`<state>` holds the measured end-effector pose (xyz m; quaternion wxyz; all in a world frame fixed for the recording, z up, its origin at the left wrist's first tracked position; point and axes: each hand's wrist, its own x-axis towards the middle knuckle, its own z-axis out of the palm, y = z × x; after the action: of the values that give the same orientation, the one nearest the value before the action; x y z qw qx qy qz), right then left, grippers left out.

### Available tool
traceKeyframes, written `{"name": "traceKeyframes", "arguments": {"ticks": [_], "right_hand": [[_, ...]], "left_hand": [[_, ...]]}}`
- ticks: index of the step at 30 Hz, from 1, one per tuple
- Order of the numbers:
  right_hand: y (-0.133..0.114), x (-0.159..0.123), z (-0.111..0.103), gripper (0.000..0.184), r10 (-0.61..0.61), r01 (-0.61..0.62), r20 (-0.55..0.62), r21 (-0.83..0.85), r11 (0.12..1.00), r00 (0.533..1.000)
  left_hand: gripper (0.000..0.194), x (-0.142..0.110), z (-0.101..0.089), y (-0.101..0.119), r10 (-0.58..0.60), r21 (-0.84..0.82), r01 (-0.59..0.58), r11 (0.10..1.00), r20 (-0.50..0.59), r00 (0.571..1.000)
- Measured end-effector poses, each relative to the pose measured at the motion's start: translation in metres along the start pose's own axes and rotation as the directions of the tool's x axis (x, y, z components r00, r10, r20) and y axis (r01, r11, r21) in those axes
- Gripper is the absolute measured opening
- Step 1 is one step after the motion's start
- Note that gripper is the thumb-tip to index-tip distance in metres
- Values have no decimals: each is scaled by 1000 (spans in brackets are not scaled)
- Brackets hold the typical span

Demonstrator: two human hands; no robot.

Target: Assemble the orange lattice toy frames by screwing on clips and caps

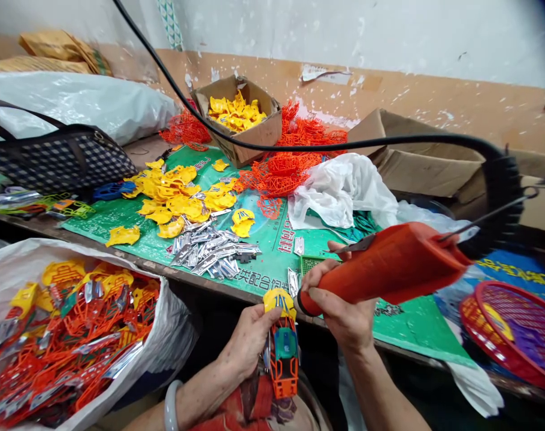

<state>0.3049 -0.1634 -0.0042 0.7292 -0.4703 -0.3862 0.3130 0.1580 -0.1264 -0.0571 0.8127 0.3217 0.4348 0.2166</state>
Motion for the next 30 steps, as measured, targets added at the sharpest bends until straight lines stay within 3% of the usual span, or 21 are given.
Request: {"name": "traceKeyframes", "arguments": {"ticks": [18,21,24,27,30], "right_hand": [[0,-3,6,26,-29,28,-34,-29,999,999],[-10,5,4,27,-50,50,-29,2,999,998],[-21,23,-4,25,-126,124,-112,-24,992,986],[-23,49,-17,14,-255,228,-241,-132,965,937],[-15,71,-31,11,-311,250,-324,-217,944,894]], "left_hand": [[37,0,-2,-3,-6,-63,8,998,38,999],[37,-2,-2,3,-24,-35,27,999,90,996],[36,-4,-4,10,-63,78,50,996,163,985],[36,-6,-7,18,-108,179,57,982,290,951],[35,-8,-8,21,-130,192,57,980,392,911]]}}
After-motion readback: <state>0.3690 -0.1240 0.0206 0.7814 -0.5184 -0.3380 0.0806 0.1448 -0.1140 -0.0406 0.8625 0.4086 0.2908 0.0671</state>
